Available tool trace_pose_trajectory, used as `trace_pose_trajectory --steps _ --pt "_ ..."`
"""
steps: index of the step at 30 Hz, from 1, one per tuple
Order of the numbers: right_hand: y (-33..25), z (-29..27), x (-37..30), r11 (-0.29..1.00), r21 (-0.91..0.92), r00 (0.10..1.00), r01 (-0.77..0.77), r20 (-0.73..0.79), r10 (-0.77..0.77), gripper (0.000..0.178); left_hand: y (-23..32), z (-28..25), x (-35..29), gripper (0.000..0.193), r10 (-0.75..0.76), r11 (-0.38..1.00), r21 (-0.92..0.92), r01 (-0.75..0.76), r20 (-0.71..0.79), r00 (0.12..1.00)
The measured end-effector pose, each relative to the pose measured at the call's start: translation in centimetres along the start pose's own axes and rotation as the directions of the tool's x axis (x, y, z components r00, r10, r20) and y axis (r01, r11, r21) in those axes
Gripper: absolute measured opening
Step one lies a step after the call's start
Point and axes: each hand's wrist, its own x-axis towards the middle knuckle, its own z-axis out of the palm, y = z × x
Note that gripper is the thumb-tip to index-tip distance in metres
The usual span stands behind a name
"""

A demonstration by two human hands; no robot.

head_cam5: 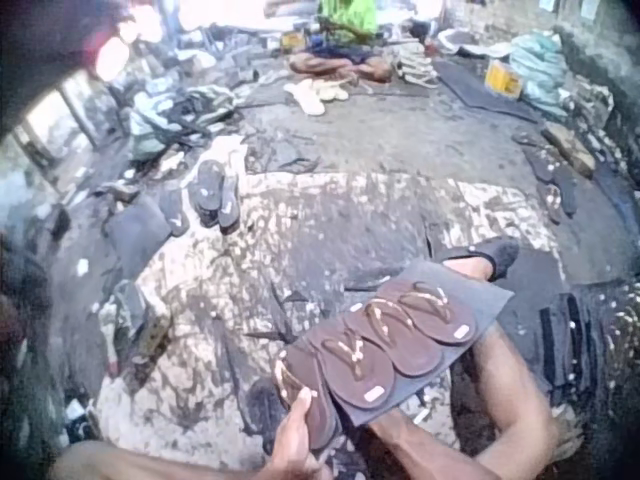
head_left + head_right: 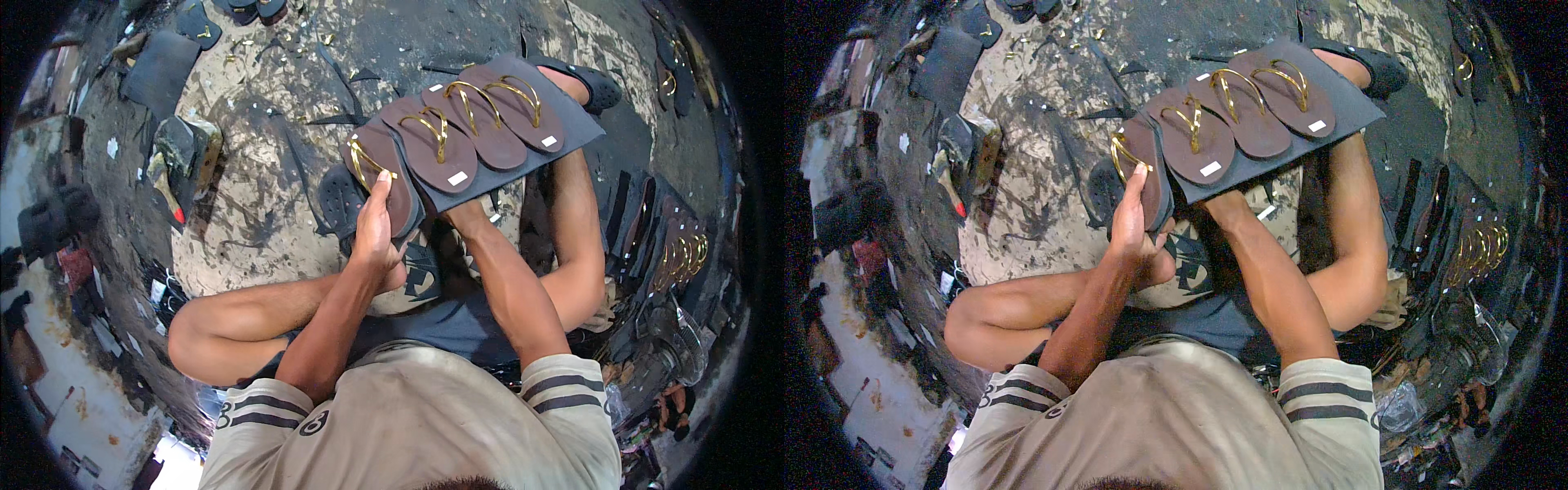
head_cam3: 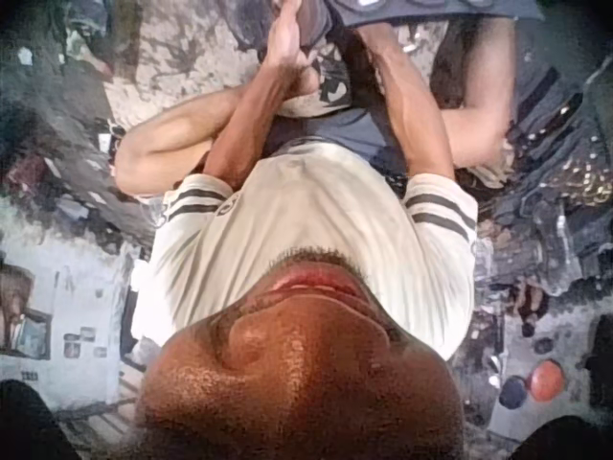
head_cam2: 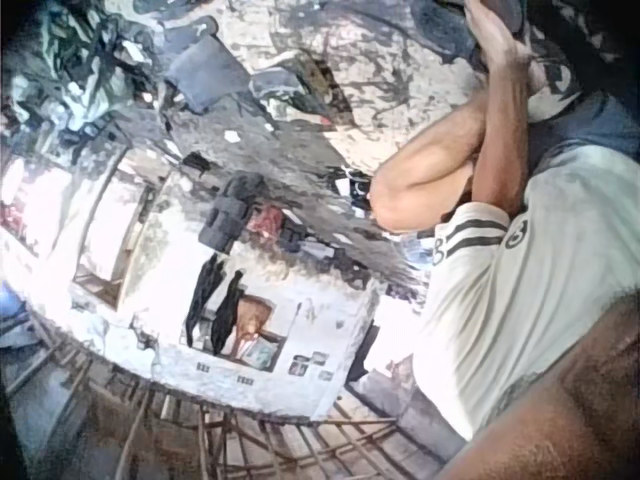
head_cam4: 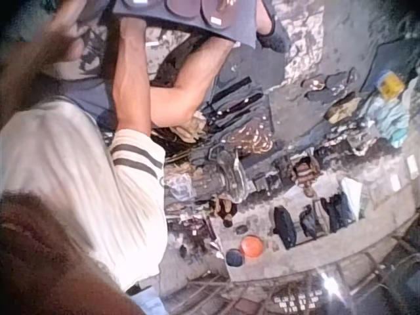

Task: The person sits on the floor and assembles sandals by attaching straps to soles. They repeatedly pick up a sole, thread a strap through it, and place the finished unit onto a stack.

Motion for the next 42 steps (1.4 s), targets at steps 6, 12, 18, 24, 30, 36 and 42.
trace_pose_trajectory --steps 6,12,18,24,30,36,42 --pt "2.0 1.5 5.2 0.996 0.092 1.0 0.009 0.004 -0.01 0.034 1.5 -1.6 -5.0 0.052 0.014 0.977 0.212 -0.015 0.008 1.0" --pt "-4.0 6.8 3.3 0.65 0.702 0.956 -0.291 0.239 0.17 0.036 5.2 -8.0 -10.3 0.034 0.352 0.904 0.22 -0.367 0.105 0.93" --pt "-15.1 -5.3 -5.5 0.217 0.968 0.974 -0.123 0.076 0.213 0.036 4.3 -5.0 -14.1 0.04 0.398 0.847 0.201 -0.493 0.376 0.837" --pt "-16.9 -13.2 -9.7 0.521 0.852 0.979 0.057 -0.149 0.137 0.037 1.6 -5.3 -17.4 0.044 0.456 0.382 0.648 -0.659 0.488 0.744" --pt "-21.3 -11.0 -13.7 0.601 0.782 0.98 0.165 -0.198 -0.012 0.033 9.0 -4.8 -19.9 0.031 0.574 0.705 0.3 -0.642 0.29 0.766" --pt "-22.0 -9.1 -17.5 0.794 0.607 0.999 0.008 -0.042 0.022 0.042 8.2 -10.0 -22.3 0.047 0.535 0.781 0.201 -0.591 0.271 0.8" --pt "-18.3 -3.7 -21.2 0.912 0.299 0.959 0.282 -0.097 -0.265 0.04 6.7 -12.2 -24.3 0.037 0.494 0.836 0.151 -0.528 0.215 0.843"
